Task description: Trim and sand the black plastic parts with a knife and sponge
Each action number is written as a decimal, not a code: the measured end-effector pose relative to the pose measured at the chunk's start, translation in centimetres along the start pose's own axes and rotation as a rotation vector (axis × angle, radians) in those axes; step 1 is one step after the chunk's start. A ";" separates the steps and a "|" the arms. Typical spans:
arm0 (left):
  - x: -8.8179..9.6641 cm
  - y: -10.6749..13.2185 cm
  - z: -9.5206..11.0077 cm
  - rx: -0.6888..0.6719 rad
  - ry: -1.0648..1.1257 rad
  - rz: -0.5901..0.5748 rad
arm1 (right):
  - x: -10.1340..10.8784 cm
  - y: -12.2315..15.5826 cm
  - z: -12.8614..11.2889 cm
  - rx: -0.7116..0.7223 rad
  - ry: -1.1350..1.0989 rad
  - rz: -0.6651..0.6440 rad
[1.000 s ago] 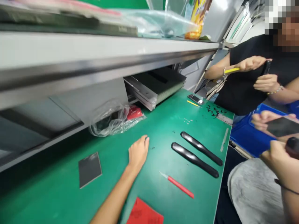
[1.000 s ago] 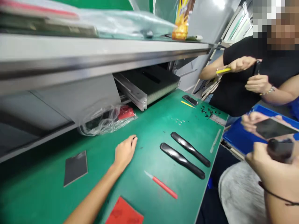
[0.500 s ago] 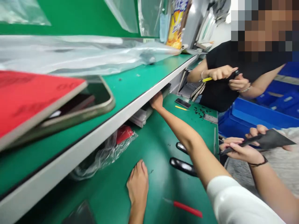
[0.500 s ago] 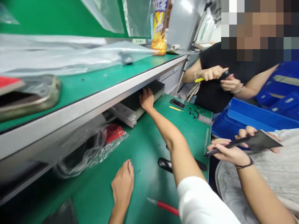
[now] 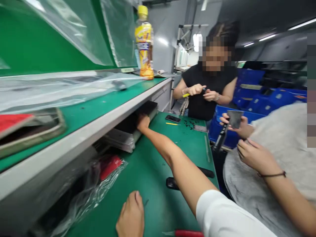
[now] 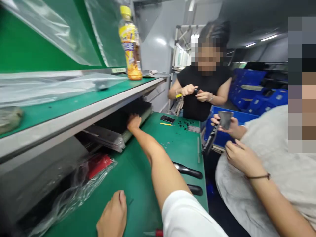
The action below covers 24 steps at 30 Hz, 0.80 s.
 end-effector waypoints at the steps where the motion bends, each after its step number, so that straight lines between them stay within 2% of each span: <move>1: 0.1 -0.1 0.0 0.006 0.019 -0.018 | 0.5 1.5 1.0 -0.056 -0.015 0.031; 4: 0.5 -0.5 0.1 0.039 0.078 -0.063 | 1.9 6.5 2.9 -0.177 -0.134 0.106; 7: 1.5 -0.6 0.1 0.099 0.145 -0.102 | 3.5 12.7 3.4 -0.298 -0.362 0.110; 10: 4.0 1.1 1.0 0.135 0.264 -0.124 | 6.1 21.5 3.4 -0.403 -0.666 0.024; 12: 6.3 4.1 2.5 0.108 0.383 -0.122 | 7.8 29.4 3.4 -0.431 -0.879 -0.074; 15: 9.9 12.0 5.5 0.042 0.611 -0.154 | 9.6 43.4 3.3 -0.431 -1.163 -0.278; 17: 11.8 18.7 7.6 0.053 0.771 -0.207 | 10.0 52.9 3.2 -0.443 -1.306 -0.478; 19: 13.0 25.8 9.6 0.092 0.889 -0.238 | 10.0 61.2 3.1 -0.501 -1.415 -0.607; 21: 13.6 32.5 11.3 0.146 0.971 -0.209 | 9.6 67.9 3.2 -0.561 -1.478 -0.679; 24: 13.2 40.7 12.7 0.239 1.112 -0.058 | 8.8 74.8 3.7 -0.575 -1.489 -0.729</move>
Point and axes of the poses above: each hand's wrist, its own y-axis away from the middle knuckle, its own x-axis out of the back of the hand, z = x × y, the point moved 2 cm from there along -y, towards the middle knuckle, and after that the axes turned 5 degrees about y, right-handed, at the moved point
